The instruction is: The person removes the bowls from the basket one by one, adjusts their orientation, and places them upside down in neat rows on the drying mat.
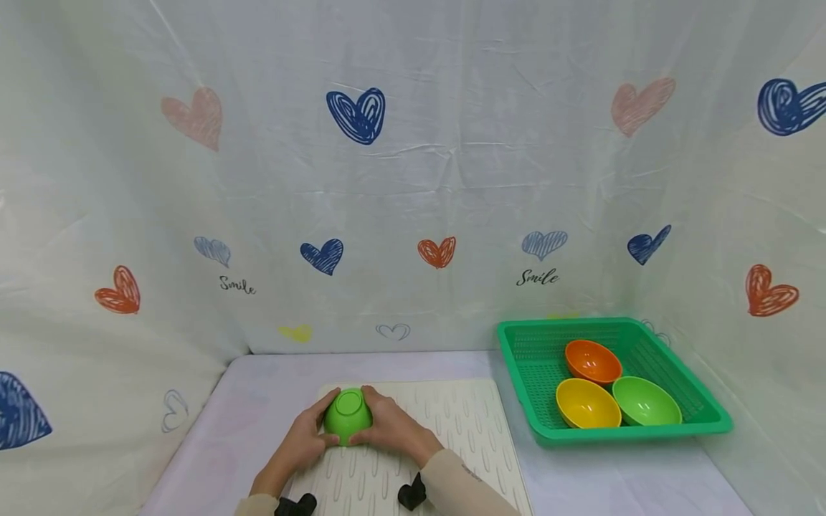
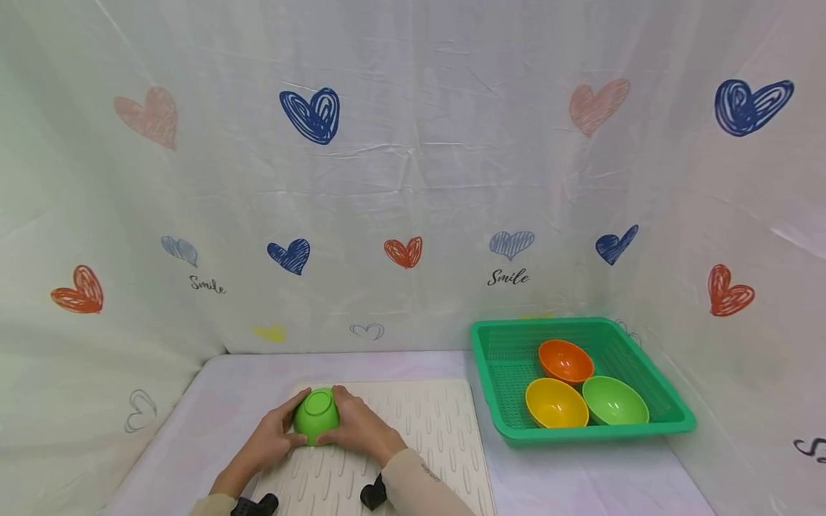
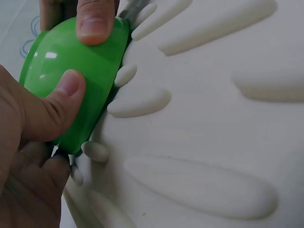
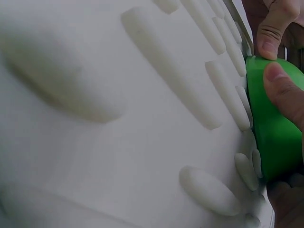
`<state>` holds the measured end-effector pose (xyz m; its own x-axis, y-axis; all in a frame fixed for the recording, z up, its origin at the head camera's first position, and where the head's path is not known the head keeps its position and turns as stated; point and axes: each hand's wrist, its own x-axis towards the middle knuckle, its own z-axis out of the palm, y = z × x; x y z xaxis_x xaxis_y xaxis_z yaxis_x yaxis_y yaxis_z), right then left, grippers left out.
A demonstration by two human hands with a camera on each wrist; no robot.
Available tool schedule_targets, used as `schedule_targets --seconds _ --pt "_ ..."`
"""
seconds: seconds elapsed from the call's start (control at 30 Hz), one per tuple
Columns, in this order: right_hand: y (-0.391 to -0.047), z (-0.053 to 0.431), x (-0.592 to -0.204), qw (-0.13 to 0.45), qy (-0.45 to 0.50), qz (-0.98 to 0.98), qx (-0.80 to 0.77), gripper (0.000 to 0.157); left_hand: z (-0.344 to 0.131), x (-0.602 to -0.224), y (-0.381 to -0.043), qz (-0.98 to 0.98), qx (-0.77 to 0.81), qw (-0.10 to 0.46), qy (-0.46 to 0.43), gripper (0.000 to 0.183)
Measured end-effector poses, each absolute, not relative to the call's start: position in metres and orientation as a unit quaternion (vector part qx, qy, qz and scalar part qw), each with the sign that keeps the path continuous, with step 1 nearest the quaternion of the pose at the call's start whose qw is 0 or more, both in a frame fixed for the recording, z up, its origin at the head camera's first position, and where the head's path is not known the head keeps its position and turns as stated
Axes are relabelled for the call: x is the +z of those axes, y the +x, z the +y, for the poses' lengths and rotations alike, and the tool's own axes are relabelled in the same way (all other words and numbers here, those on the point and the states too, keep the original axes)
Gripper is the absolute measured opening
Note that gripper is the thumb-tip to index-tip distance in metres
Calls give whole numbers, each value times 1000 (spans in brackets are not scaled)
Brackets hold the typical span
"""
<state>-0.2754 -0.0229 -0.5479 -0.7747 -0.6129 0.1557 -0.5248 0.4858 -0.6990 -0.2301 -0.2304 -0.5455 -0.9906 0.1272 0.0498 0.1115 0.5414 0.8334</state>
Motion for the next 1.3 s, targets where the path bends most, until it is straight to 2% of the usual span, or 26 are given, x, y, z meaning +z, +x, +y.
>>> schedule_targets --seconds 0.13,0.23,0.43,0.53,0.63,1.3 --pt "-275 -24 -547 58 -328 861 -385 85 -235 -541 -231 884 463 2 69 90" --pt "-276 -25 -548 58 -328 859 -388 85 -240 -536 -231 895 439 -19 77 82" --pt "-276 -25 -547 54 -326 861 -386 85 -253 -533 -231 897 412 -133 83 56" --pt "-276 -25 -546 52 -325 863 -382 85 -256 -536 -231 888 415 -188 69 52" --pt "-276 -24 -546 50 -322 865 -381 86 -257 -539 -231 882 417 -214 46 49" --pt "-273 -25 -553 55 -309 869 -383 97 -257 -553 -241 922 344 -163 -68 40"
